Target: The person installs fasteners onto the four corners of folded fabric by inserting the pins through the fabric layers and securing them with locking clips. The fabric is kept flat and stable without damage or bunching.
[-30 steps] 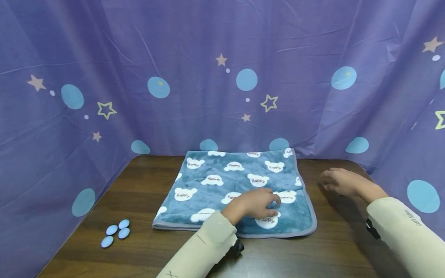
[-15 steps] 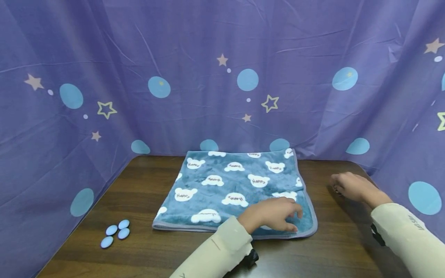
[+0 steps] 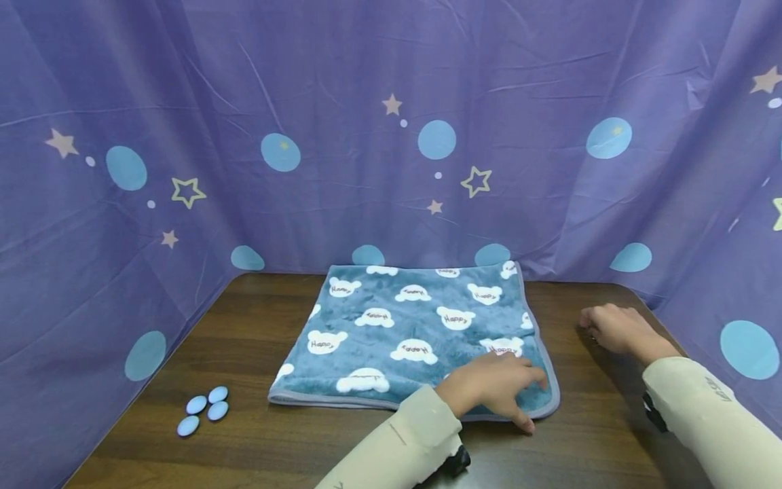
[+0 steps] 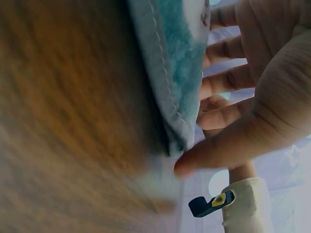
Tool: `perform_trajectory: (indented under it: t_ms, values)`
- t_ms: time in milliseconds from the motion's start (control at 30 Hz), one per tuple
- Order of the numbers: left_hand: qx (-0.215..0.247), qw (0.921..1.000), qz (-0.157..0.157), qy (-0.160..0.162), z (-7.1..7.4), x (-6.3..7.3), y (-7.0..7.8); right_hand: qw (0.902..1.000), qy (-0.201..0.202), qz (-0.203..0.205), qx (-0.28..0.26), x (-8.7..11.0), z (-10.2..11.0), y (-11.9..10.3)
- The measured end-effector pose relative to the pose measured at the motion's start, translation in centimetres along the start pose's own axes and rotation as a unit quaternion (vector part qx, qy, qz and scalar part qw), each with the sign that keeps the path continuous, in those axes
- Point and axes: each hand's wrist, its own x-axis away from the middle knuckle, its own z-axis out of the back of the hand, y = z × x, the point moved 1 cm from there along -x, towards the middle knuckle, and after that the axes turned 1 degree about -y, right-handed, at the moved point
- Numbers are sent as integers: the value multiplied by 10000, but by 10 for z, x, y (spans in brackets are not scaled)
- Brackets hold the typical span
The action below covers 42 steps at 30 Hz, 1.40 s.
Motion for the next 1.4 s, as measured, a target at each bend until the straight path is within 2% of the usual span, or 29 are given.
perform_trajectory:
  t_ms: [167, 500, 600, 667, 800, 900, 1033, 1133, 1400]
  values:
    - [77, 9999, -57, -131, 2, 0, 4, 9999, 156, 11, 4, -2, 0, 1]
    - [237, 9989, -68, 388, 6, -3, 2, 9926, 1000, 378, -574, -5, 3, -4]
    - [485, 9968, 6, 642, 8, -1, -3, 9911, 1145, 386, -555, -7, 5, -8]
    - [701, 9933, 58, 921, 11, 2, -8, 9910, 1170, 335, -567, -9, 7, -10]
    - [1116, 9822, 146, 1501, 19, 11, -24, 9902, 1167, 290, -714, -11, 12, -16]
    - [1437, 9726, 202, 1817, 23, 18, -39, 9868, 1315, 460, -822, -13, 18, -21]
    - [1979, 9559, 166, 2166, 23, 26, -63, 9824, 1450, 596, -1013, -17, 28, -32]
    - [2344, 9422, 259, 2379, 24, 32, -77, 9806, 1493, 612, -1110, -21, 35, -42]
    - [2962, 9121, 1056, 2631, 30, 43, -95, 9725, 1685, 767, -1414, -27, 45, -63]
